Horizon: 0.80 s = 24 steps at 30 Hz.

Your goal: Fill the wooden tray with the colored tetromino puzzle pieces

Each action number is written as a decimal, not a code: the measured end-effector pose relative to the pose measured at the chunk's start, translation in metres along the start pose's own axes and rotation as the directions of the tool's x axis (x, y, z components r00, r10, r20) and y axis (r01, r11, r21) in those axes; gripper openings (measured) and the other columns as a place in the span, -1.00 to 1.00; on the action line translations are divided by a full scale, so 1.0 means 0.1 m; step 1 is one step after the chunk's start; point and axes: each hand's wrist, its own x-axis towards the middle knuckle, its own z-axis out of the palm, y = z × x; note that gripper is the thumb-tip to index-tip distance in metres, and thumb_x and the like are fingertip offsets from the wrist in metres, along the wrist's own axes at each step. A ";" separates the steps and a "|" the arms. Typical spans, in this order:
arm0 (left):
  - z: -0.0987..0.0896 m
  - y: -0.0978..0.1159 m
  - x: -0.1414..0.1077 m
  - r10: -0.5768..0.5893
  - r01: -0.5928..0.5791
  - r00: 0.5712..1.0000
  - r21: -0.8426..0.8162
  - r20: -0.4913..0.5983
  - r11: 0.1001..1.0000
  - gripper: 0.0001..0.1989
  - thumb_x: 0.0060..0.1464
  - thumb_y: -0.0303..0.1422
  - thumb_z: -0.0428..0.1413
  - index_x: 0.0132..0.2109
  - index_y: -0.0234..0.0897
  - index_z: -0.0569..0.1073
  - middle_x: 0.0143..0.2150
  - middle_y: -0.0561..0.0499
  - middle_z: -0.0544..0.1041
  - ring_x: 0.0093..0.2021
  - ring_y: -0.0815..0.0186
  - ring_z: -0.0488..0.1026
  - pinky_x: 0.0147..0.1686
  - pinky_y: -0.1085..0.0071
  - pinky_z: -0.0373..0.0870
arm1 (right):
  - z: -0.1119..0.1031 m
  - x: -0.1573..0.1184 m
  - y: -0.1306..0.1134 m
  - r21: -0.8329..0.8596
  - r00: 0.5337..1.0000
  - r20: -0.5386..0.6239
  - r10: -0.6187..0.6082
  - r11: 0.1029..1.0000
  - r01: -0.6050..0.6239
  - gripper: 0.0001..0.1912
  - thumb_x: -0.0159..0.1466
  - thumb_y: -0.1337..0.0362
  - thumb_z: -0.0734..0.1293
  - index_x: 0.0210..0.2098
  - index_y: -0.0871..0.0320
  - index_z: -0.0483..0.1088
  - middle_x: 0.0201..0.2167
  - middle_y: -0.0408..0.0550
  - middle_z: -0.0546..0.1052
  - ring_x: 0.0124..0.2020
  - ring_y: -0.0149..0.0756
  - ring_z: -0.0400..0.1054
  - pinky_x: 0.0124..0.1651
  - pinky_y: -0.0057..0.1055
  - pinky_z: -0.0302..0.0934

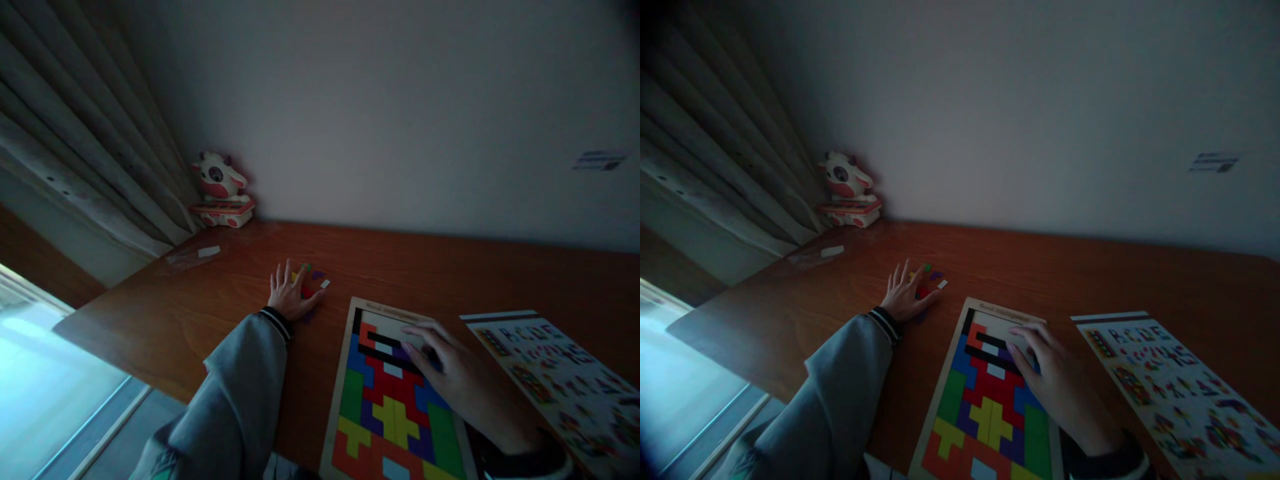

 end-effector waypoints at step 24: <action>-0.16 -0.19 -0.30 0.488 -0.461 0.871 -0.250 0.053 0.851 -0.04 -0.14 0.16 0.24 0.32 -0.23 0.23 0.33 -0.20 0.25 0.31 0.00 0.21 0.28 0.03 0.17 | -0.10 0.00 -0.08 -0.019 0.999 -0.051 -0.019 1.000 0.018 -0.72 0.38 0.09 0.17 -0.05 0.03 0.41 -0.07 -0.01 0.51 -0.09 -0.19 0.49 -0.07 -0.26 0.40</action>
